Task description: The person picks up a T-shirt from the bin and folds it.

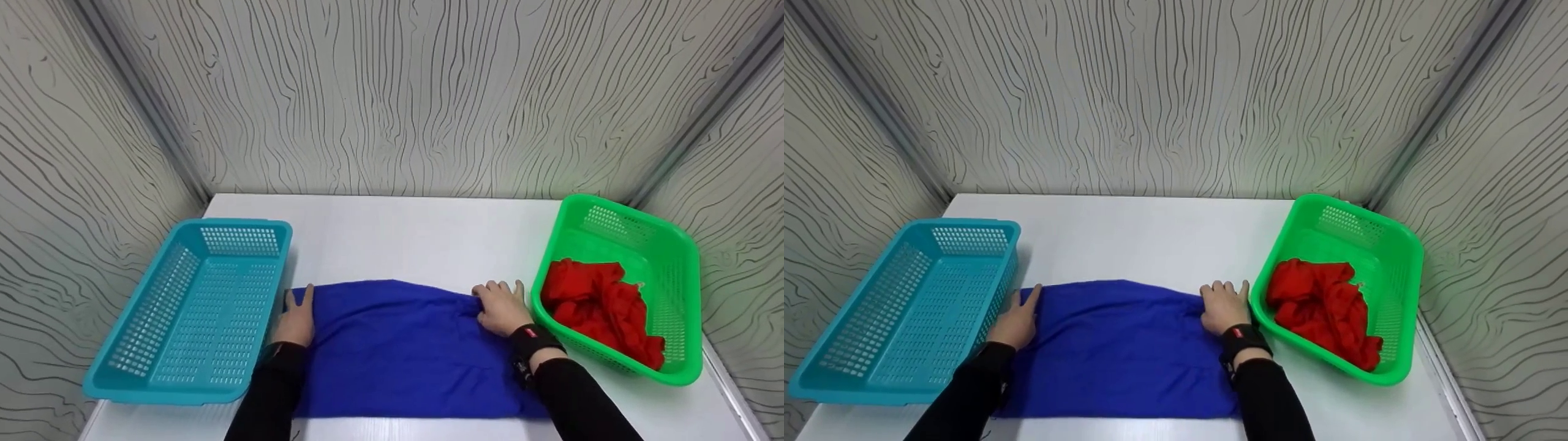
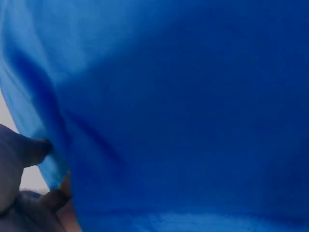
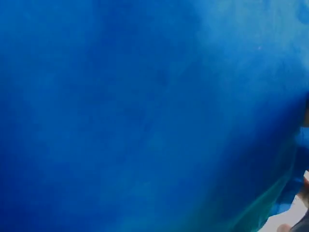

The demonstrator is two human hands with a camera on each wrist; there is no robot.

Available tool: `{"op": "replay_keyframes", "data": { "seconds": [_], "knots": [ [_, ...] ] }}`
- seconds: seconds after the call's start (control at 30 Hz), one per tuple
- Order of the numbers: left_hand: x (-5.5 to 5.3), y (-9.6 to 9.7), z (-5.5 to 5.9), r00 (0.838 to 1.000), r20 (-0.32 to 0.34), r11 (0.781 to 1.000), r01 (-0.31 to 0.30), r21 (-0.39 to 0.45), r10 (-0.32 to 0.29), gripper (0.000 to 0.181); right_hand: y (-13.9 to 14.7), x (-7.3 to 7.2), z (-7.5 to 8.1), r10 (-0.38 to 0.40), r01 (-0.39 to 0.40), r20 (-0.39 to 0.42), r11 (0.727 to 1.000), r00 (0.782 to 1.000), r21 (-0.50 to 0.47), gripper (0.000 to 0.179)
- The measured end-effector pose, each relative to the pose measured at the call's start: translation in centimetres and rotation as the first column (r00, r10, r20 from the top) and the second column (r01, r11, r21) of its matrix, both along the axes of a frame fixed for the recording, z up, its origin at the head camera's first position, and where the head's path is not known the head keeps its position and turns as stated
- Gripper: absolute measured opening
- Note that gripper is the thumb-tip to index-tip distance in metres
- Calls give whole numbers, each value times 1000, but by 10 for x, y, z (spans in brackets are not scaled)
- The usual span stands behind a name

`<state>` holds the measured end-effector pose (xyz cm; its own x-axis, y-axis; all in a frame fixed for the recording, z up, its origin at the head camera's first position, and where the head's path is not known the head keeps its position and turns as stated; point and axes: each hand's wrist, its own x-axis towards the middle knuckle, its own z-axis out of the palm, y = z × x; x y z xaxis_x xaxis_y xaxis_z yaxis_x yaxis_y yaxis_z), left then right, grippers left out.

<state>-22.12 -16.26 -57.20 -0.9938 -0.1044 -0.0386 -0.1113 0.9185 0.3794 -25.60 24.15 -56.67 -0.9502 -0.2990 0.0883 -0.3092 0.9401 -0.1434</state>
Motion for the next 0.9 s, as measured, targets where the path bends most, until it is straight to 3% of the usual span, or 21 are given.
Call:
{"op": "replay_keyframes", "data": {
  "seconds": [0.07,0.13,0.2,0.3,0.37,0.47,0.53,0.57,0.63,0.8,0.9],
  "knots": [
    [2,-1,0,1000,-16,1000,6,-9,-6,58,-1,0,2,41,-41,-33,999,999,3,24],
    [4,-1,0,997,-79,999,23,-30,-25,45,-1,1,5,87,-86,-115,996,990,12,17],
    [6,0,2,985,-159,995,50,-82,-63,32,-1,3,8,147,-144,-208,989,967,31,16],
    [11,1,9,951,-287,984,68,-164,-114,13,2,14,12,262,-251,-336,965,905,77,17],
    [16,2,16,930,-333,973,84,-217,-155,10,5,26,15,357,-337,-376,934,855,121,19],
    [27,3,29,915,-333,949,130,-288,-226,12,11,47,17,496,-466,-351,868,794,172,21],
    [36,3,36,913,-301,928,173,-329,-277,15,16,61,16,561,-534,-281,828,779,171,22],
    [40,3,39,914,-279,922,196,-335,-295,18,19,67,15,579,-558,-241,815,779,157,21],
    [48,2,45,917,-238,913,232,-335,-320,24,23,76,13,575,-565,-163,818,802,107,19],
    [59,0,53,927,-168,908,271,-319,-336,21,26,80,6,427,-432,-109,902,898,-21,18],
    [62,-1,57,926,-170,906,269,-326,-336,20,29,78,4,381,-381,-113,924,918,15,39]
  ]
}}
